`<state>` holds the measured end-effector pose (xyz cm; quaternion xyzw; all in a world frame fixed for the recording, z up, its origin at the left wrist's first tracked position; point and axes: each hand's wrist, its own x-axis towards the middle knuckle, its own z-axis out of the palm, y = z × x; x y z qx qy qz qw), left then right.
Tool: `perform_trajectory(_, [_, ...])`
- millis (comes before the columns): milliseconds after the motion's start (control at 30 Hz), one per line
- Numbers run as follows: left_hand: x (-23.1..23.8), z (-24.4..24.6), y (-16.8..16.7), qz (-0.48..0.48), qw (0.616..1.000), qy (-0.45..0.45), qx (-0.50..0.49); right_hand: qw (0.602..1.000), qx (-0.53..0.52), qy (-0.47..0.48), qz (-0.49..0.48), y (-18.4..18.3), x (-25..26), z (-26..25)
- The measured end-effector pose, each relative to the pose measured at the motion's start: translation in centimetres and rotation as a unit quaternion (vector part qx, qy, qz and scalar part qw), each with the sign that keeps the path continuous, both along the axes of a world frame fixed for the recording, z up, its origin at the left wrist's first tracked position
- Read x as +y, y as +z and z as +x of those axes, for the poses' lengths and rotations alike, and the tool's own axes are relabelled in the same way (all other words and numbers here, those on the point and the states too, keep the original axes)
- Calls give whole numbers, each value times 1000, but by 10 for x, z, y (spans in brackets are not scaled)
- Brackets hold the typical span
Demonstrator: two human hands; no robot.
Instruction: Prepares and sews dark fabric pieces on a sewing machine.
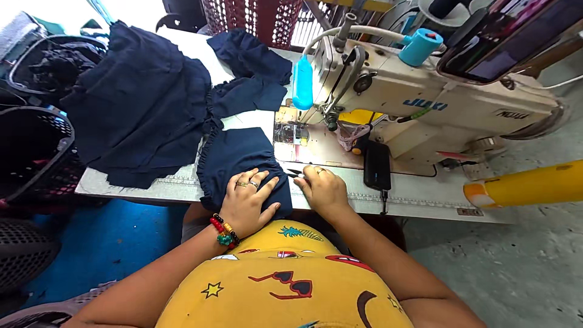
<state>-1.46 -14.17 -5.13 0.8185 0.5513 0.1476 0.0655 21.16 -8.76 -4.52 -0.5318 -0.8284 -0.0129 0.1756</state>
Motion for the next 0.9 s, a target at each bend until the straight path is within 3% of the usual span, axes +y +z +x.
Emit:
perform_trajectory(367, [0,0,3,-10,1000,-17,-16,999,38,-4,-2,-2,5,-7])
perform_trajectory(567, [2,-10,20,-22,984,-125,-125,995,66,-66,-46,9,3,16])
perform_trajectory(633, [22,-25,30,53,983,-109,-136,995,32,-75,-57,7,4,29])
perform_trajectory(700, [55,-48,42,66,991,-49,-109,996,14,-70,-53,3,5,36])
perform_trajectory(800, [112,-79,47,-27,998,47,-45,997,13,-65,-36,1,4,35])
perform_trajectory(900, [147,-95,35,-84,995,54,13,997,27,-65,-27,1,6,34])
